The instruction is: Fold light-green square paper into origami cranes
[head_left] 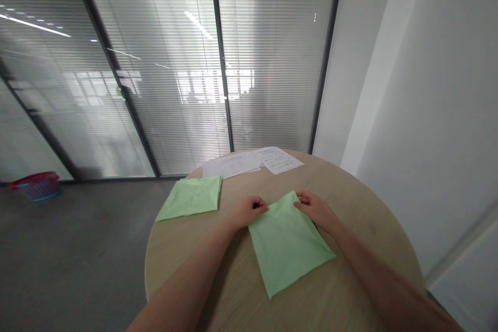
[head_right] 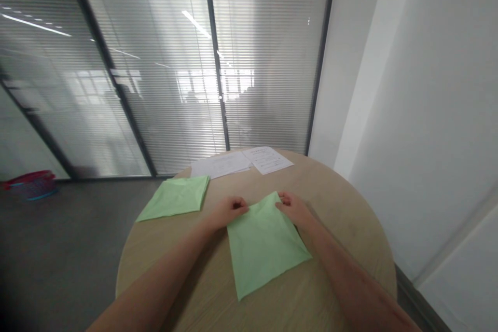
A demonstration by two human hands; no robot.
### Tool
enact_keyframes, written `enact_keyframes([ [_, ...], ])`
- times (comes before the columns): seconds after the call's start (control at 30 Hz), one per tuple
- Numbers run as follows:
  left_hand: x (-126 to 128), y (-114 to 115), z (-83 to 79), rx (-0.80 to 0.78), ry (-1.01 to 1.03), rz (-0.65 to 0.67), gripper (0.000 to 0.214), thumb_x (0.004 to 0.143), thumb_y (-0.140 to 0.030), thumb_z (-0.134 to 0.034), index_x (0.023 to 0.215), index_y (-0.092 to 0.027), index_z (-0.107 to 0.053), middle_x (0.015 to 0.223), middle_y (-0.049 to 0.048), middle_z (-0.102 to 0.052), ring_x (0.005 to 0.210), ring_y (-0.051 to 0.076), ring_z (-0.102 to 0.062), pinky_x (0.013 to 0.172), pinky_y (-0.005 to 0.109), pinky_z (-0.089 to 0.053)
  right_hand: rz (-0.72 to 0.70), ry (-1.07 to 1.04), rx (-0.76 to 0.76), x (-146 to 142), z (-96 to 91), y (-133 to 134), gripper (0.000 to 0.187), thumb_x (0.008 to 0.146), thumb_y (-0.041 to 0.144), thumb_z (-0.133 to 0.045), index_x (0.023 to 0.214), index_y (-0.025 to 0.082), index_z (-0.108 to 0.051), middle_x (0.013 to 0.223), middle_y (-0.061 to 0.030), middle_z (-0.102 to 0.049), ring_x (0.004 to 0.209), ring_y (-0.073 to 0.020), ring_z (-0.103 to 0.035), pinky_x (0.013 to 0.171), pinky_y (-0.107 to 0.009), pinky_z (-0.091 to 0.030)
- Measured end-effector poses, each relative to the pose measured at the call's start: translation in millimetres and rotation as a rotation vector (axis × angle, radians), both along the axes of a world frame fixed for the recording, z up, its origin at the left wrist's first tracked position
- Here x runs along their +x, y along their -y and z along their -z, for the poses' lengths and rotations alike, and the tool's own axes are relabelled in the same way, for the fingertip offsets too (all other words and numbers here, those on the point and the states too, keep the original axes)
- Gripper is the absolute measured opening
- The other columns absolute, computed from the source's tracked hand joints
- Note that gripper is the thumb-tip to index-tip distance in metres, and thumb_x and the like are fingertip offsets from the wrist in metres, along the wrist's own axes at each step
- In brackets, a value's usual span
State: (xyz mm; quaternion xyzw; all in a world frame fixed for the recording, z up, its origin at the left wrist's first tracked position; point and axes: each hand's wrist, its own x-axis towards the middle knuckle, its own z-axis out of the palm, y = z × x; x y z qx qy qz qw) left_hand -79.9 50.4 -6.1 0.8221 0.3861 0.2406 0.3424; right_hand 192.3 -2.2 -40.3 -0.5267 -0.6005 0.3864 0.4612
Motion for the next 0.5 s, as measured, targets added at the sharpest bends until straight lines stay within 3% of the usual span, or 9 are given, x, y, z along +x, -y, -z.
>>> enact_keyframes([
  [0.13,-1.1,-6.5,6.6,-0.069,0.095,-0.065,0.019,0.077,-0.035,-0.066,0.075,-0.016,-0.069,0.072,0.0009,-0.065,0.067,0.015,-0.056,0.063,0.027,-0.042,-0.025,-0.03,-0.019,-1.1,-4.1,3.8,0.031,0.08,0.04,-0.066,0.103,0.019,-0.069,0.104,-0.0093,-0.079,0.093,-0.0257,-0.073,0.087,-0.041,-0.056],
  [0.27,-2.1,-8.3,8.3,-0.03,0.069,-0.1,0.016,0.074,-0.032,-0.068,0.072,-0.016,-0.069,0.069,0.0007,-0.065,0.066,0.015,-0.056,0.062,0.027,-0.041,-0.056,-0.033,-0.038,-1.8,-6.9,6.1,0.034,0.079,0.048,-0.069,0.098,0.02,-0.07,0.099,-0.0078,-0.079,0.091,-0.0257,-0.072,0.085,-0.04,-0.055],
  [0.5,1.4,-3.6,5.5,-0.031,0.073,-0.016,0.014,0.075,-0.03,-0.068,0.071,-0.017,-0.069,0.069,0.0001,-0.065,0.065,0.014,-0.056,0.062,0.026,-0.042,-0.052,-0.029,-0.023,-4.4,-10.4,8.9,0.044,0.086,0.058,-0.062,0.103,0.019,-0.073,0.095,-0.0061,-0.077,0.082,-0.0233,-0.069,0.075,-0.035,-0.052],
])
